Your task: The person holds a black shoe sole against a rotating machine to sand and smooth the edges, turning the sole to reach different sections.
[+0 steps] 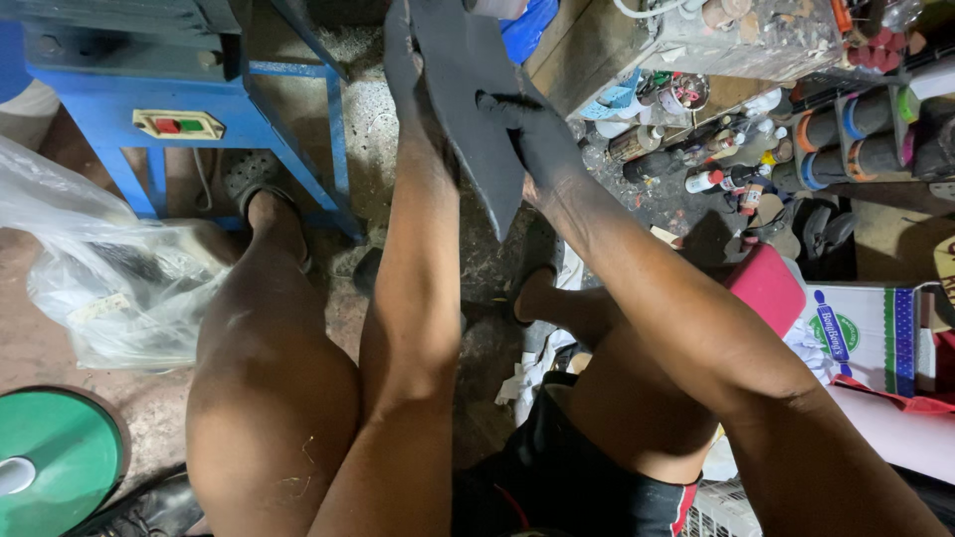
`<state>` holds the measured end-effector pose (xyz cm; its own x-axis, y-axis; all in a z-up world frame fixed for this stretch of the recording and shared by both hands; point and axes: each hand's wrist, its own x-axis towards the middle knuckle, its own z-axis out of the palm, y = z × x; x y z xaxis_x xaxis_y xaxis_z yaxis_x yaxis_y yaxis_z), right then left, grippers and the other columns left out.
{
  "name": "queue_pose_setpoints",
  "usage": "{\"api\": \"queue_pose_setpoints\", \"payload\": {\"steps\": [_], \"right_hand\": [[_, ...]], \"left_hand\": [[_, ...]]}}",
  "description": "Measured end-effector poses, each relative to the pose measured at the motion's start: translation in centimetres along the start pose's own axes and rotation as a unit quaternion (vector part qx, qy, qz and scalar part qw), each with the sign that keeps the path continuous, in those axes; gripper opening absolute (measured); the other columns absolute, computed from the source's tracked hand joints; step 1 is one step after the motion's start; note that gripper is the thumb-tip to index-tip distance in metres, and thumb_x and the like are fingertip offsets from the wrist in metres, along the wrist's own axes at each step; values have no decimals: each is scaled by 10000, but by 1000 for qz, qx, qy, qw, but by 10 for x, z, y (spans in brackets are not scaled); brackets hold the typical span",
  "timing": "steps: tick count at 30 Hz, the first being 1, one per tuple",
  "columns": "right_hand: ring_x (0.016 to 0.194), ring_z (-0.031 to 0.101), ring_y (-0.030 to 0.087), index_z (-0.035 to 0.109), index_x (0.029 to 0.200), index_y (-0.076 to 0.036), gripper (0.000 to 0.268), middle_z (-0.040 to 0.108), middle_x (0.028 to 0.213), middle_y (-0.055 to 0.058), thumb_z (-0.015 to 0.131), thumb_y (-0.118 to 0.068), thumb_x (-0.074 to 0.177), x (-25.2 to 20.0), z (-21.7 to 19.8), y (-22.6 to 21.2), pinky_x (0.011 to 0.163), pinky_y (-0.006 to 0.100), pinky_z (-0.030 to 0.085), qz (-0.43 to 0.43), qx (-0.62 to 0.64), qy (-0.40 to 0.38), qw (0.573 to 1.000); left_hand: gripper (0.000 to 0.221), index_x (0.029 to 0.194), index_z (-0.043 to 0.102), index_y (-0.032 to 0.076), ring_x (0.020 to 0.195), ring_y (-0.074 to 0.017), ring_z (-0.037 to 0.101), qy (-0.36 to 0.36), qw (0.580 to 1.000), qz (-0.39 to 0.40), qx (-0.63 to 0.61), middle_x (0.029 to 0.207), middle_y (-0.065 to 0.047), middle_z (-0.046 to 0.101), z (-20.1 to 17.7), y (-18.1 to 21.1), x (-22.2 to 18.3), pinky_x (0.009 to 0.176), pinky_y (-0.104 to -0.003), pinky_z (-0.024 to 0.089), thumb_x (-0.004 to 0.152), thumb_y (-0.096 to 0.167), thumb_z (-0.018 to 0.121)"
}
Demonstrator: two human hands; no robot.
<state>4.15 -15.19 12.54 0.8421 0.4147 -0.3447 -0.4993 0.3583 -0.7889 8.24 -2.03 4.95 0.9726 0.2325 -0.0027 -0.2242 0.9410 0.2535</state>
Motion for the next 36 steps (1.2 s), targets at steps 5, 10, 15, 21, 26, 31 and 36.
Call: {"api": "queue_pose_setpoints", "payload": {"steps": [5,10,15,21,26,31,36], "right_hand": [[1093,700,247,481,1448,-11,509,648,1260,177,595,46,955,-8,0,3,947,369,634,18,1,24,1000],[1099,702,255,552,1378,51,420,667,1255,188,631,48,966,-10,-10,10,938,363,634,15,0,21,1000],[1137,676,213,536,1431,-47,519,679,1264,119,636,61,933,-23,-5,11,963,323,607,-16,-15,-1,1000],[1085,691,172,535,1397,-75,490,690,1204,76,633,30,929,-32,-13,15,917,308,604,-2,-12,-38,999],[860,671,170,620,1283,22,298,700,1031,96,698,-73,1012,-12,-29,22,689,294,534,43,-87,-20,995],[875,735,143,663,1282,-39,335,751,1050,75,696,-175,977,13,-19,11,740,269,636,18,-215,3,977],[834,709,136,643,1324,-54,403,735,1048,51,695,-204,954,28,-15,5,632,262,565,14,-178,11,984]], "left_hand": [[439,1059,666,62,827,-252,687,17,1000,2,19,913,-117,693,2,1,1,723,-415,588,953,479,579],[428,1060,670,62,827,-250,687,28,999,5,36,915,-115,697,2,3,0,725,-414,587,955,468,584],[418,1060,675,63,827,-248,687,26,999,7,47,916,-114,701,3,5,-7,728,-414,586,956,458,588],[405,1061,680,64,827,-246,688,24,998,10,59,919,-113,706,4,12,-14,731,-414,585,958,446,593],[395,1061,685,65,827,-244,688,41,994,21,97,920,-111,710,1,24,-23,734,-414,584,959,436,597],[384,1062,689,66,828,-242,688,33,995,22,94,922,-110,714,3,20,-26,737,-414,583,961,426,602],[374,1062,694,66,828,-239,689,38,994,15,100,924,-109,718,2,13,-13,739,-413,582,962,416,606]]}}
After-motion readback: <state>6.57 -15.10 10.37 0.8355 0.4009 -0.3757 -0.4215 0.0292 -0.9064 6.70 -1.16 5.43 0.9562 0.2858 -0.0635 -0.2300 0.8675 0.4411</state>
